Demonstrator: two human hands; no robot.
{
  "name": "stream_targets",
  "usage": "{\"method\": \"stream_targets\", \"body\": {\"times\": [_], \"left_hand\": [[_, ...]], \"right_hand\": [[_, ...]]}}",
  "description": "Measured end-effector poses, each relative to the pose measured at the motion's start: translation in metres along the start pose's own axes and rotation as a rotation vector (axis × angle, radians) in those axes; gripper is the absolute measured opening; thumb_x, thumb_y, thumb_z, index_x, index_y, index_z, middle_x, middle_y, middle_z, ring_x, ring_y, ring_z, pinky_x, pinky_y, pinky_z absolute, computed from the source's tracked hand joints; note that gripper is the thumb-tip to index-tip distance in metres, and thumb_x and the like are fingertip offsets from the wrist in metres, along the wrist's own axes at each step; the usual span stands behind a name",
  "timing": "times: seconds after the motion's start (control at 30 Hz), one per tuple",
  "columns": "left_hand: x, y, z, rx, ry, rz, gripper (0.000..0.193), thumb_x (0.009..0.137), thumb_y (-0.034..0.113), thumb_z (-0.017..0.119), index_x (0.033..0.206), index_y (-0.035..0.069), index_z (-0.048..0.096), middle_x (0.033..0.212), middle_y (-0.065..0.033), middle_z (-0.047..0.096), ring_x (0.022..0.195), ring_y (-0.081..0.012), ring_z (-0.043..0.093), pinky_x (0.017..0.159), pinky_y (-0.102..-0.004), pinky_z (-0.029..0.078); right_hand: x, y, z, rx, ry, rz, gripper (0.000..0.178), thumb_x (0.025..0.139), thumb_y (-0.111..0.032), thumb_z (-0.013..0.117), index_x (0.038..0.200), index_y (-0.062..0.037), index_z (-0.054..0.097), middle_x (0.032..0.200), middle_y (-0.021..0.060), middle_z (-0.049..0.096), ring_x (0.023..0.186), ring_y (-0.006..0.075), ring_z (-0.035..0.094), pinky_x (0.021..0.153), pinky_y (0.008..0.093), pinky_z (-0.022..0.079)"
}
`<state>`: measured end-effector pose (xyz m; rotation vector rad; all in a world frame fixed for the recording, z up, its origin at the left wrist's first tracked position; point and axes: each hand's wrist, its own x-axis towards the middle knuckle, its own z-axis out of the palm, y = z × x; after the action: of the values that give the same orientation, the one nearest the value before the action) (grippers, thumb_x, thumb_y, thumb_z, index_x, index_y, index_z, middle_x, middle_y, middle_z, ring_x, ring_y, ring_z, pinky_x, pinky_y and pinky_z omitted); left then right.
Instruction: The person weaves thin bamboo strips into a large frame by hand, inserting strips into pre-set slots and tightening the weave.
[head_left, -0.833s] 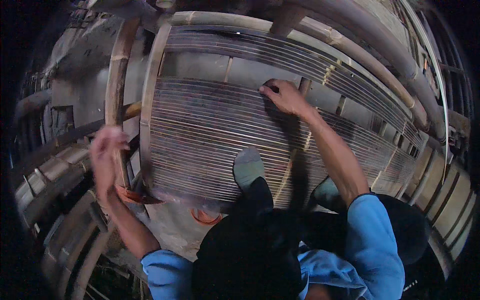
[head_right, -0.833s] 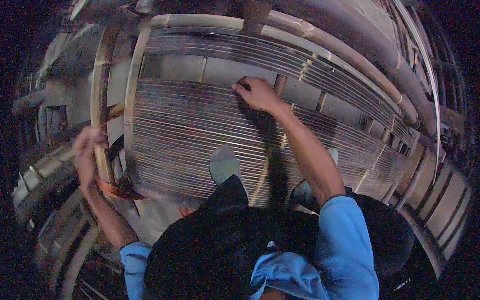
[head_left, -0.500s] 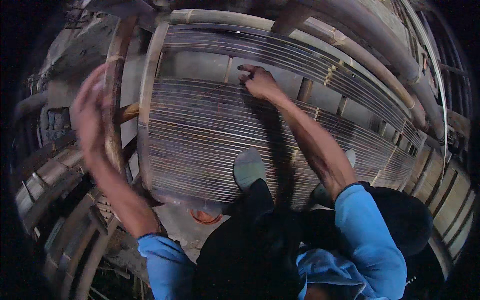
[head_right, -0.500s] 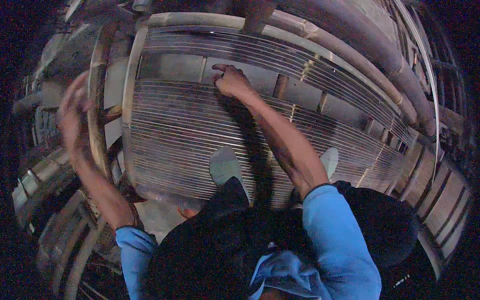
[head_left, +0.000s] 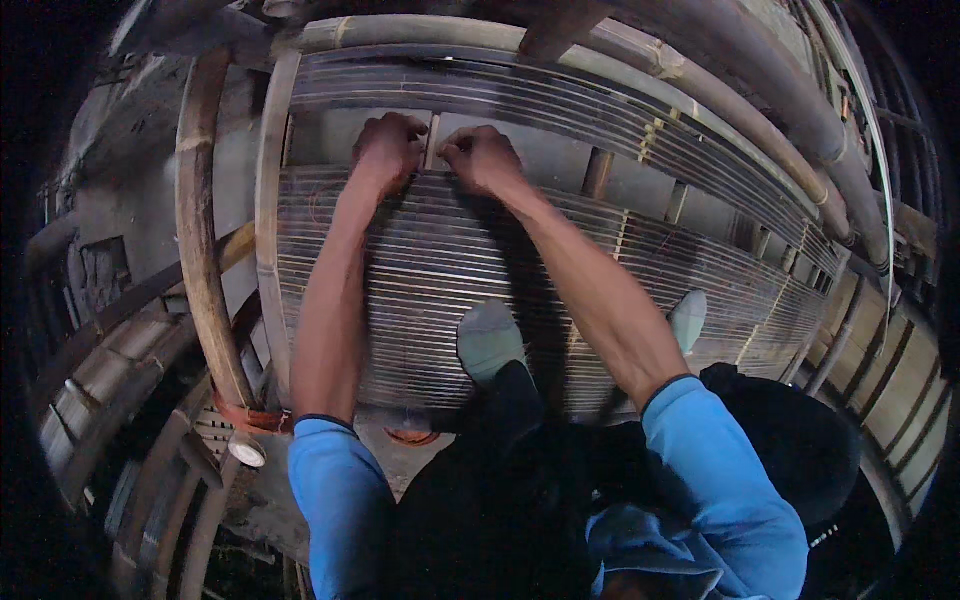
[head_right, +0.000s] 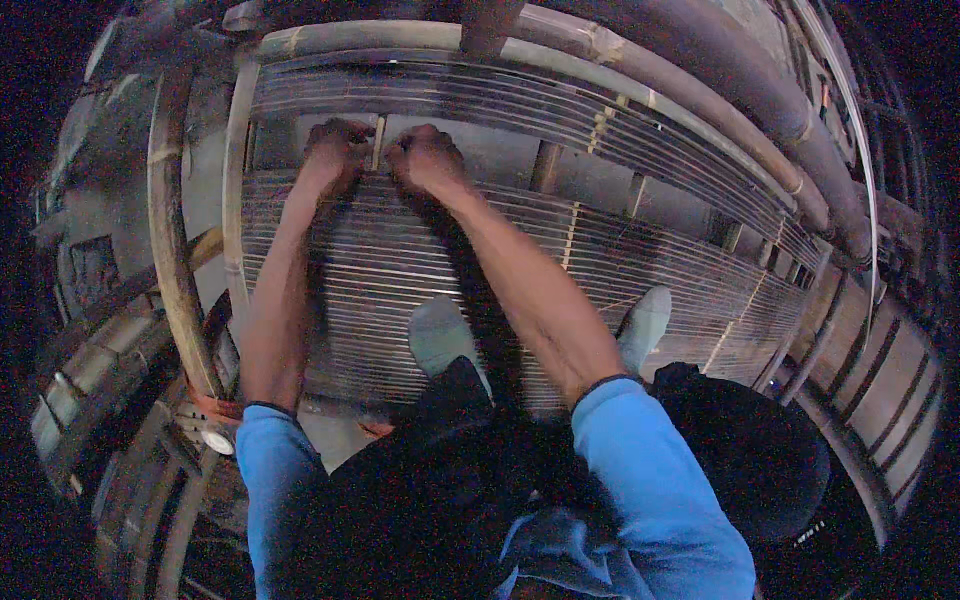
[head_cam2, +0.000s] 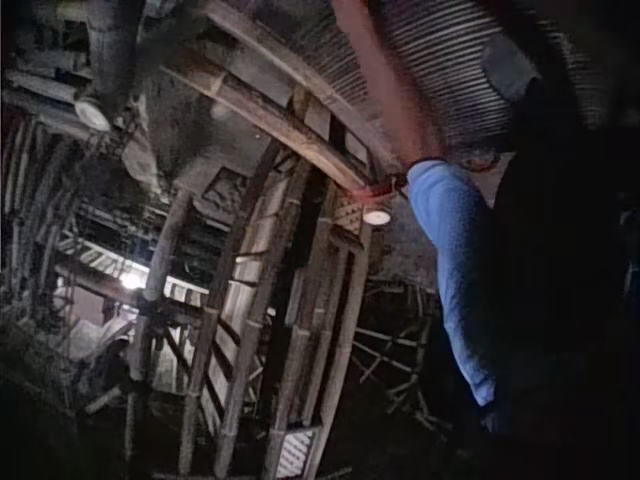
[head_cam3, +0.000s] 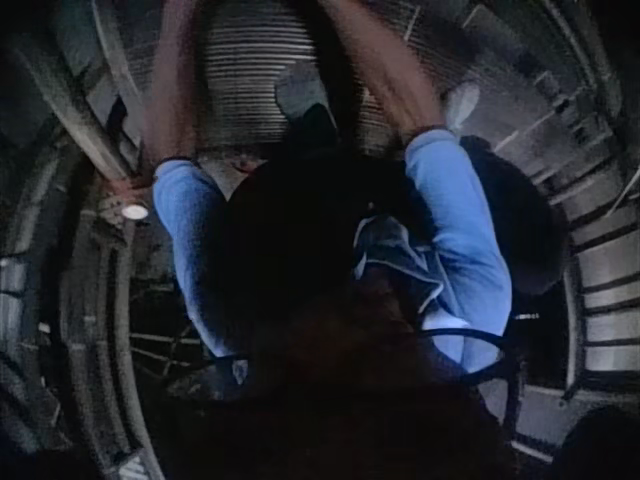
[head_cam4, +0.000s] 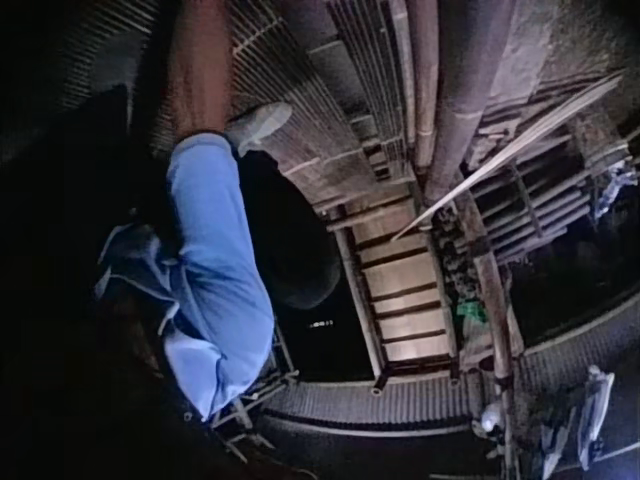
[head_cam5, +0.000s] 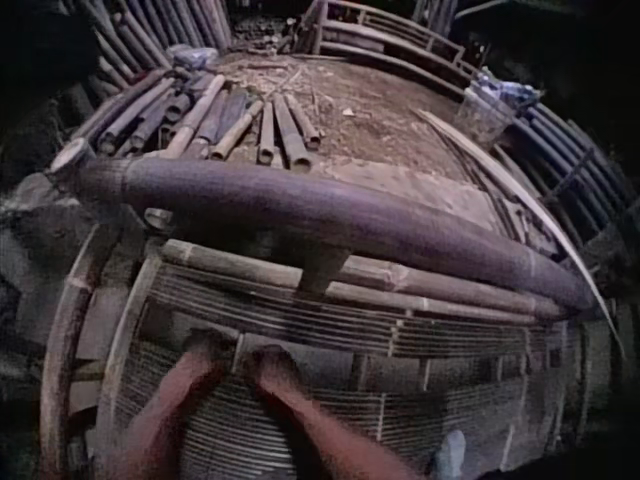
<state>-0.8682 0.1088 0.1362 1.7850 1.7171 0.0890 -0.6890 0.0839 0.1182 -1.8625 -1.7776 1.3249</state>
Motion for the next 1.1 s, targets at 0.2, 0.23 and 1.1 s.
{"method": "stream_targets", "body": {"times": [0.2,0.23,1.1], "left_hand": [[0.02,-0.04,0.011,-0.034,-0.009,0.101,0.025,0.084,0.016,0.067,0.107,0.015,0.076,0.113,-0.0155,0.07,0.108,-0.0346,0.066,0.094,-0.0429,0.053],[0.023,-0.049,0.013,-0.047,-0.098,0.05,0.027,0.083,0.018,0.067,0.108,0.015,0.075,0.115,-0.0152,0.07,0.109,-0.0343,0.066,0.095,-0.0429,0.053],[-0.129,0.046,-0.042,-0.577,0.08,0.106,0.076,0.079,0.001,0.077,0.148,0.011,0.047,0.101,-0.0079,0.073,0.083,-0.0092,0.06,0.081,-0.0235,0.048]], "right_hand": [[0.01,0.012,0.002,0.128,0.076,-0.099,0.029,0.089,-0.031,0.067,0.096,-0.004,0.074,0.096,0.015,0.074,0.095,0.0268,0.071,0.087,0.0362,0.053],[0.013,0.012,0.007,0.124,0.031,-0.052,0.029,0.089,-0.031,0.066,0.097,-0.004,0.074,0.096,0.0143,0.074,0.095,0.0249,0.071,0.087,0.0362,0.053],[-0.074,-0.035,-0.07,0.166,-0.195,-0.485,0.025,0.096,-0.026,0.063,0.098,-0.0035,0.073,0.098,0.0154,0.068,0.091,0.0302,0.064,0.084,0.0381,0.05]]}}
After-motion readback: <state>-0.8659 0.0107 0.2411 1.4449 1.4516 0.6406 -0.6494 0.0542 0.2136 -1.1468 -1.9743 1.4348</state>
